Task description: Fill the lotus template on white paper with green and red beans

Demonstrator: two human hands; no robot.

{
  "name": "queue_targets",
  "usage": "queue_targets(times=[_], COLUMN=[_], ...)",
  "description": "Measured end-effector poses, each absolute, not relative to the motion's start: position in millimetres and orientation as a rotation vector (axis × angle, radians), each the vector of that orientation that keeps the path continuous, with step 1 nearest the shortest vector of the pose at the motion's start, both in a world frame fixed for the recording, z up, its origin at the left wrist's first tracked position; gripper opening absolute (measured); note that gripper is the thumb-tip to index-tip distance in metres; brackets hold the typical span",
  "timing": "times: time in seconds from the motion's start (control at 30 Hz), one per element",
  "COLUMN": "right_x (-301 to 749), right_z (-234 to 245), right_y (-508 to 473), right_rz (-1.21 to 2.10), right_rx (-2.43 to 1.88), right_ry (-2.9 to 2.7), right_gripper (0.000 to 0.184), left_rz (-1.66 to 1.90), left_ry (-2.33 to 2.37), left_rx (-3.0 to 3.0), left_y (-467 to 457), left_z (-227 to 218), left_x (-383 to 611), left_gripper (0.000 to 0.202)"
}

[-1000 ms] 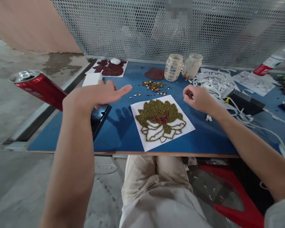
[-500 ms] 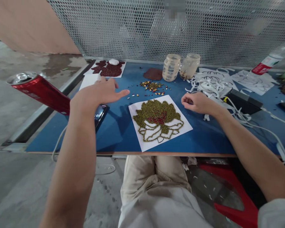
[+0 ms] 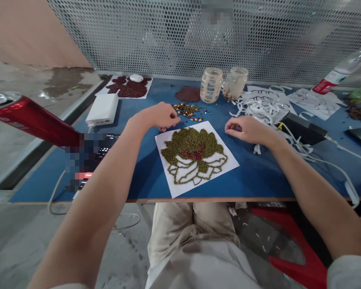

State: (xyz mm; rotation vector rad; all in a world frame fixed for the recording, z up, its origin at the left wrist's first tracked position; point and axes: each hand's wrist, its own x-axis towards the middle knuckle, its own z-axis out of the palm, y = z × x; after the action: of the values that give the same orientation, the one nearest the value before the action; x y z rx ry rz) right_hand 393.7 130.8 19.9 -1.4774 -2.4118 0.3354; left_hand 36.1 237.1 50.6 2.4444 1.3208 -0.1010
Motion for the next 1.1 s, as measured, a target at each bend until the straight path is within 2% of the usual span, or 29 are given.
queue_targets(times=[0.67, 0.87, 1.1], right_x=[379.5, 342.9, 319.4], right_z=[3.3, 18.5, -3.9], right_y=[124.9, 60.3, -11.2], right_rz=[0.21, 0.237, 0.171], right_rx=[-1.583, -1.471, -1.409], right_ry=[-2.379, -2.285, -2.301], right_gripper=[0.019, 0.014, 0.023], left_rz=[0.006, -0.007, -0.041], left_ry=[1.306, 1.321, 1.288], left_rx=[2.33, 2.357, 2.42], left_y=[233.8, 231.6, 229.6], left_z=[39.0, 38.8, 39.4], left_x=[29.4, 29.0, 30.2], left_gripper=[0.029, 0.027, 0.03])
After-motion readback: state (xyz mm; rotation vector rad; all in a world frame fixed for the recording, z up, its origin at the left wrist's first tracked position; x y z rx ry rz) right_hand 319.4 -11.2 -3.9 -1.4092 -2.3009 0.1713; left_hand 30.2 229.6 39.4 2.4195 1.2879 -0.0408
